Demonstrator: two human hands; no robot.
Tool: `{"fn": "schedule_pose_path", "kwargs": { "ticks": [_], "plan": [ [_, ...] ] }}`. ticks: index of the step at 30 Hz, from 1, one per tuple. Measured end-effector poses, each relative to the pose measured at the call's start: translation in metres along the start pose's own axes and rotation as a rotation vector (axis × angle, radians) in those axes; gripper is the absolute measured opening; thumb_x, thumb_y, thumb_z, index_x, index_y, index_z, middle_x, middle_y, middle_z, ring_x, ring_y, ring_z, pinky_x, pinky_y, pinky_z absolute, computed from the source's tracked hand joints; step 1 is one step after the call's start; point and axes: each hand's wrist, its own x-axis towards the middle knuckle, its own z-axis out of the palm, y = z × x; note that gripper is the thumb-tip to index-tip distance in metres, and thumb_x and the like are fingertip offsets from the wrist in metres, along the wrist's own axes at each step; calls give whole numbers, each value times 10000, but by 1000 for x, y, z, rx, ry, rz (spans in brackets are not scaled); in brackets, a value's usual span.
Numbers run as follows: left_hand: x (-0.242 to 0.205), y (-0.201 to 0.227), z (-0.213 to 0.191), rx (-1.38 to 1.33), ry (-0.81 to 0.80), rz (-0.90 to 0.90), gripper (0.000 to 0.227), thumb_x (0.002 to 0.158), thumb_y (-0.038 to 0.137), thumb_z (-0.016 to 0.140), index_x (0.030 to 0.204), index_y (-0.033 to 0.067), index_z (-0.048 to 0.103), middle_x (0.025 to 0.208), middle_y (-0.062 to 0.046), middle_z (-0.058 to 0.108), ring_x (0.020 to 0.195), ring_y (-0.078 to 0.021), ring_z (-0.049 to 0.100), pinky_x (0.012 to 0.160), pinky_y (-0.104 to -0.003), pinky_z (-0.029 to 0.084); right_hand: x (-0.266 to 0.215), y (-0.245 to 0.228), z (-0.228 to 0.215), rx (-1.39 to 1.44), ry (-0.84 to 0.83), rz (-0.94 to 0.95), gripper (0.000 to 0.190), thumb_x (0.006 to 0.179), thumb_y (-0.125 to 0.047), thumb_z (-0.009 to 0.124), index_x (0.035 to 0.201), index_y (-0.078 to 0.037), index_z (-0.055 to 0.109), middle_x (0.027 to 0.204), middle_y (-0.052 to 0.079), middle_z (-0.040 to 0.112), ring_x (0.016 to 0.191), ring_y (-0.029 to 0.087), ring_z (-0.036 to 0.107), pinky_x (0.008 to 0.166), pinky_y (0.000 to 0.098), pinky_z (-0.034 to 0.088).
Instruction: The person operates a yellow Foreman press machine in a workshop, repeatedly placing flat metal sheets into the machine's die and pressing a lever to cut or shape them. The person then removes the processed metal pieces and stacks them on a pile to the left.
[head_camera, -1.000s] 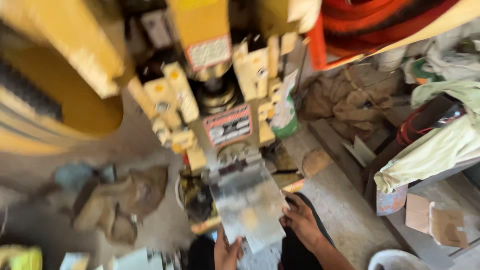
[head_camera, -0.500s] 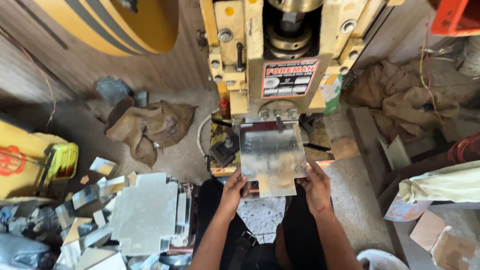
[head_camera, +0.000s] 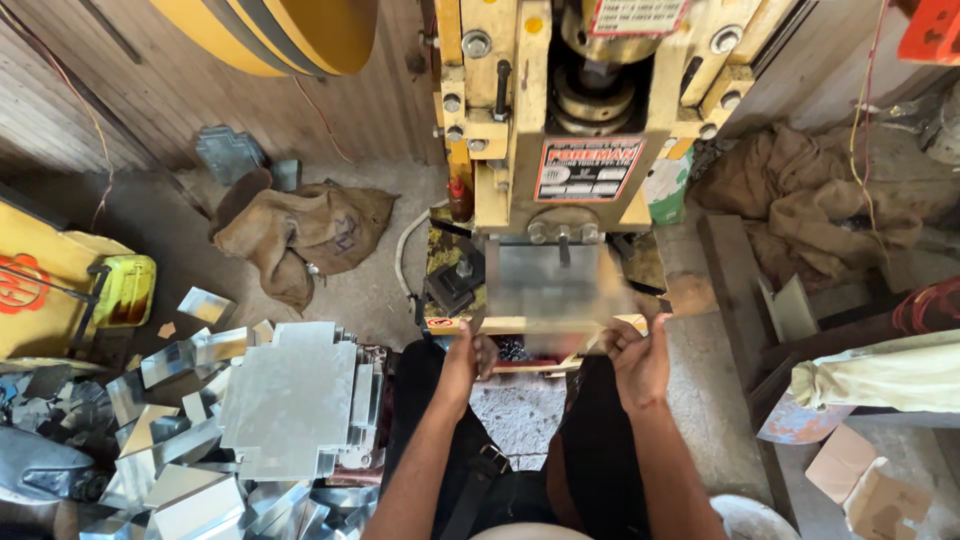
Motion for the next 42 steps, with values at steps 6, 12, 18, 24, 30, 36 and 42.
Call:
{"fn": "schedule_pose_path", "kwargs": {
  "ticks": [6,12,18,24,30,36,42],
  "plan": [
    [0,27,24,-2,-87,46,838,981,697,238,1577,112,302,822,-33,594,705,-128,518,586,-278,393,62,-19,-7,2,-160,206,577,999,-465,507,1372,-25,514,1093,167,692,947,258,634,841,408,508],
    [-4,19,44,94,-253,80,970,952,793,176,1616,100,314,1303,-80,597,1048,-234,657,913,-408,572,25,-20,0,-64,45,-2,414,913,-194,592,1276,1,547,1128,105,709,1047,243,678,869,399,568],
    [-15,-16,75,-490,-508,54,683,929,602,473,1508,295,283,1454,-124,552,1198,-308,629,994,-473,546,-99,-6,18,-155,-775,338,361,955,-174,684,1258,14,636,1122,194,738,1020,286,715,897,428,589],
    [22,-26,65,-32,186,-3,396,947,12,677,1330,-34,590,1240,-197,709,1073,-243,674,944,-377,534,-75,-47,-15,-634,-140,-403,269,1012,-180,660,1119,55,735,1048,134,742,965,180,659,839,311,508],
    [-1,22,71,-334,302,-339,226,957,182,566,1158,80,579,1107,-78,683,972,-211,679,761,-488,567,-6,-22,-39,-867,-64,23,648,953,-149,672,1527,-49,389,872,165,748,758,211,689,729,309,533],
    [-39,5,29,218,190,79,250,1066,216,588,1068,-31,624,666,-120,640,508,-146,506,460,-291,369,-25,17,-38,-294,-81,35,623,927,-91,616,1513,-35,415,919,145,730,728,182,675,661,298,543],
    [-12,10,25,102,78,173,256,1081,217,577,1167,-19,623,622,-6,556,504,-59,488,469,-230,370,1,15,-38,-238,-76,-28,525,988,-88,596,1490,17,482,985,114,712,760,165,650,705,284,547]
  ]
}}
